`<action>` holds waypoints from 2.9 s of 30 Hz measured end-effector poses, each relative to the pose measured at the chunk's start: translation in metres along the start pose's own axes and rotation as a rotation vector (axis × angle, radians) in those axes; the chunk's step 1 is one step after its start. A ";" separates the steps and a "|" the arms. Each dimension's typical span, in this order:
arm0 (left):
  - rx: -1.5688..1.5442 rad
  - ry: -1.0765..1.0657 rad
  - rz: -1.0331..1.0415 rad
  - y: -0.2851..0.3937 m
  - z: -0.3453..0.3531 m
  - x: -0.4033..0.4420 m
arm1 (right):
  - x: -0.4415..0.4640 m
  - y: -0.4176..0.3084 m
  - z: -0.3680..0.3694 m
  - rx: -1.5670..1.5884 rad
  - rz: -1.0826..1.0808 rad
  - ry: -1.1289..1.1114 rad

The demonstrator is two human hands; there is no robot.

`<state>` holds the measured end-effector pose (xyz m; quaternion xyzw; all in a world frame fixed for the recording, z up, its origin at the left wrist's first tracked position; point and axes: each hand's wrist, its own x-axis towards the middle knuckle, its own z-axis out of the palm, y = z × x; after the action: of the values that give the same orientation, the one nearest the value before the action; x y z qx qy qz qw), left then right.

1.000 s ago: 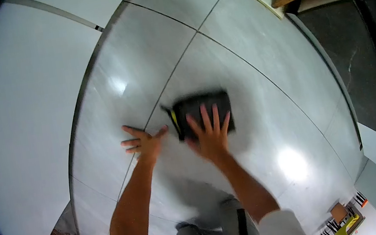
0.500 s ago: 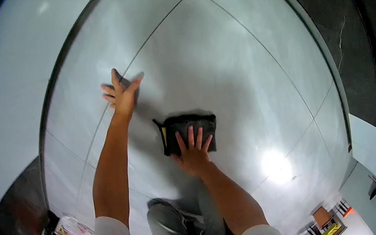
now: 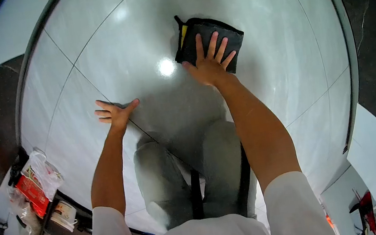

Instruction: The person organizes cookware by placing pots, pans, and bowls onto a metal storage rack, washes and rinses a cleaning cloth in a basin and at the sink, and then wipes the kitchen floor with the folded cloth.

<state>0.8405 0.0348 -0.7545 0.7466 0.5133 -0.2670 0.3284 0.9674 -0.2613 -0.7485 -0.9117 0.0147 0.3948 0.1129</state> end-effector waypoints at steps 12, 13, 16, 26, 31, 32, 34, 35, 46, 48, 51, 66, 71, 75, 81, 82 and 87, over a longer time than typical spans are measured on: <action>-0.033 -0.096 0.037 -0.003 -0.013 -0.006 | 0.037 0.000 -0.013 -0.064 -0.002 0.249; -0.027 -0.101 0.052 -0.004 -0.015 -0.005 | 0.038 0.000 -0.009 -0.050 0.004 0.277; -0.056 -0.146 0.055 -0.002 -0.019 -0.009 | 0.014 -0.002 0.020 -0.137 -0.042 0.259; 0.087 -0.216 -0.027 0.008 -0.039 -0.008 | -0.014 0.066 0.032 -0.042 0.178 0.122; 0.097 -0.255 -0.019 0.003 -0.041 0.000 | 0.093 -0.021 -0.036 0.351 0.509 0.385; 0.102 -0.255 -0.022 0.004 -0.040 0.003 | 0.111 -0.053 -0.040 0.292 0.438 0.406; 0.095 -0.234 0.000 0.000 -0.038 0.006 | 0.125 -0.141 -0.035 0.171 0.263 0.434; 0.102 -0.226 -0.009 -0.001 -0.036 0.005 | 0.126 -0.194 -0.019 0.110 0.156 0.445; 0.049 0.056 0.229 -0.023 -0.008 0.014 | -0.035 -0.441 0.213 -0.390 -1.406 -0.167; -0.057 0.130 0.368 -0.038 0.007 0.024 | -0.006 -0.431 0.191 -0.414 -1.489 0.063; 0.085 -0.103 -0.050 -0.001 -0.009 0.017 | 0.064 -0.414 0.123 -0.408 -1.309 0.408; -0.025 -0.191 0.042 0.000 -0.043 -0.005 | 0.058 -0.158 0.091 -0.379 -0.430 0.842; -0.212 0.121 0.456 -0.071 -0.035 -0.008 | -0.058 -0.161 0.161 -0.344 -0.247 0.123; -0.162 0.709 0.667 -0.223 -0.097 0.003 | -0.062 -0.167 0.144 -0.397 -0.201 0.010; -0.023 0.851 -0.126 -0.445 -0.144 0.028 | -0.042 -0.166 0.145 -0.361 -0.120 0.072; 0.068 0.866 -0.118 -0.469 -0.127 0.042 | -0.034 -0.164 0.145 -0.362 -0.098 0.103; 0.036 0.861 -0.091 -0.467 -0.132 0.031 | 0.050 -0.154 0.118 -0.119 0.055 0.389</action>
<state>0.4193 0.2739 -0.7936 0.7719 0.6313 0.0459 0.0592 0.9350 -0.0821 -0.8324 -0.9751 0.0380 0.2143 0.0431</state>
